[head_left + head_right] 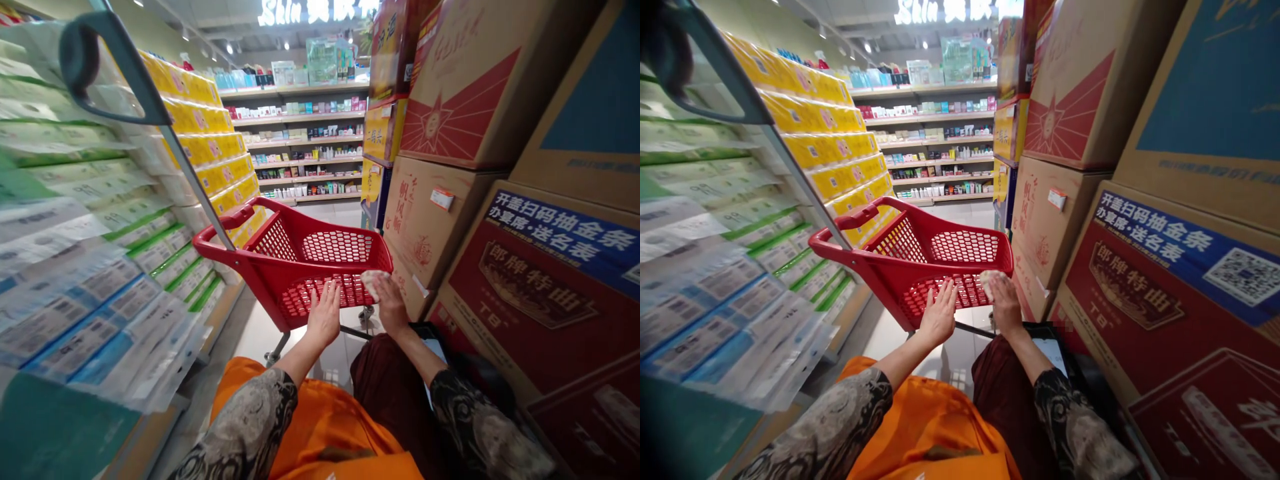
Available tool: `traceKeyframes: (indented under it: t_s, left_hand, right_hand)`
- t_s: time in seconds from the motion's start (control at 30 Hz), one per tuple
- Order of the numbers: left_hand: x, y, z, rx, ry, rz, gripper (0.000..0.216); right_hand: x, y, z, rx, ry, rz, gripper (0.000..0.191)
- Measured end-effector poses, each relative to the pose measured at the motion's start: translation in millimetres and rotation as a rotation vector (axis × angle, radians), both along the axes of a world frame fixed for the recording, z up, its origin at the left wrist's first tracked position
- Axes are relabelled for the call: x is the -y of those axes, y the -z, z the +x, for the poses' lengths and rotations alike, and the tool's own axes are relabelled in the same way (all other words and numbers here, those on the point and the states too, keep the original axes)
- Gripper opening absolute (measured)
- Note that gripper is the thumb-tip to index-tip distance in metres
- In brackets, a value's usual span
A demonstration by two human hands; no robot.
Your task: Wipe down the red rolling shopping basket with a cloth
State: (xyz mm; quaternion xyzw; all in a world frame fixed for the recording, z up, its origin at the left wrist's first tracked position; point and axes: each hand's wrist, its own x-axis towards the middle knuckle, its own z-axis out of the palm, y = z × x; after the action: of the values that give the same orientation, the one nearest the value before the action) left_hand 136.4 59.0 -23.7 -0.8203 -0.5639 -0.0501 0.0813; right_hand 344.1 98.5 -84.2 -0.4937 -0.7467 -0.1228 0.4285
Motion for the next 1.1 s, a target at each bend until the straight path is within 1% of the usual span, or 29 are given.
traceKeyframes:
  t_s: [0.03, 0.07, 0.1, 0.13, 0.17, 0.27, 0.3, 0.33, 0.37, 0.4, 0.53, 0.6, 0.63, 0.7, 0.8, 0.87, 0.9, 0.93, 0.97, 1.0, 1.03, 1.1]
  left_hand:
    - [-1, -3.1, 1, 0.009, -0.003, 0.002, 0.068]
    - [-1, -5.7, 2, 0.015, -0.007, 0.002, 0.068]
    - [-1, -7.6, 4, 0.020, -0.009, 0.002, 0.068]
    - [-1, -8.5, 4, 0.021, -0.010, 0.002, 0.068]
    - [0, -8.4, 5, 0.018, -0.008, 0.001, 0.067]
    - [2, -4.0, 2, -0.003, 0.003, 0.007, 0.067]
    - [2, -2.4, 0, -0.009, -0.001, 0.007, 0.067]
    - [1, -1.6, -4, -0.011, -0.009, 0.005, 0.067]
    - [-1, -1.8, -8, -0.010, -0.022, 0.004, 0.068]
    - [-3, -3.4, -14, -0.007, -0.038, 0.006, 0.068]
    - [-12, -19.4, -39, 0.011, -0.136, 0.029, 0.068]
    - [-15, -28.4, -51, 0.026, -0.190, 0.040, 0.068]
    - [-16, -31.9, -57, 0.033, -0.211, 0.048, 0.068]
    - [-16, -36.4, -69, 0.039, -0.243, 0.067, 0.068]
    - [-15, -38.2, -83, 0.036, -0.284, 0.093, 0.068]
    - [-15, -38.6, -92, 0.038, -0.317, 0.106, 0.066]
    - [-15, -39.2, -97, 0.042, -0.332, 0.114, 0.066]
    - [-16, -40.2, -101, 0.050, -0.343, 0.124, 0.065]
    - [-16, -41.6, -106, 0.062, -0.352, 0.138, 0.066]
    - [-17, -43.6, -111, 0.076, -0.357, 0.154, 0.068]
    - [-17, -46.0, -116, 0.093, -0.362, 0.174, 0.071]
    - [-19, -52.4, -128, 0.139, -0.385, 0.221, 0.075]
  right_hand:
    - [-4, -10.0, 5, -0.035, 0.020, 0.040, 0.051]
    - [-8, -15.4, 9, -0.055, 0.036, 0.061, 0.050]
    - [-11, -15.4, 11, -0.059, 0.046, 0.062, 0.049]
    - [-12, -10.2, 10, -0.053, 0.053, 0.047, 0.048]
    - [-13, -0.7, 8, -0.038, 0.054, 0.021, 0.046]
    - [-6, 35.7, -7, 0.039, 0.000, -0.073, 0.044]
    - [-3, 43.6, -12, 0.062, -0.027, -0.092, 0.044]
    - [0, 46.8, -15, 0.074, -0.049, -0.101, 0.044]
    - [1, 44.9, -16, 0.071, -0.058, -0.097, 0.044]
    - [2, 38.1, -14, 0.048, -0.049, -0.081, 0.046]
    - [-13, -12.2, 1, -0.134, 0.089, 0.004, 0.047]
    - [-25, -31.7, -5, -0.193, 0.142, -0.014, 0.047]
    - [-30, -38.0, -16, -0.203, 0.144, -0.036, 0.047]
    - [-36, -46.4, -56, -0.183, 0.092, -0.077, 0.047]
    - [-40, -60.2, -140, -0.073, -0.061, -0.103, 0.046]
    - [-40, -72.4, -187, 0.001, -0.150, -0.108, 0.042]
    - [-41, -77.6, -202, 0.023, -0.175, -0.107, 0.041]
    - [-41, -80.8, -210, 0.037, -0.189, -0.105, 0.040]
    - [-42, -81.5, -210, 0.046, -0.194, -0.101, 0.040]
    - [-43, -79.1, -203, 0.051, -0.192, -0.098, 0.041]
    - [-44, -74.0, -189, 0.053, -0.183, -0.093, 0.041]
    - [-46, -58.4, -148, 0.050, -0.149, -0.081, 0.041]
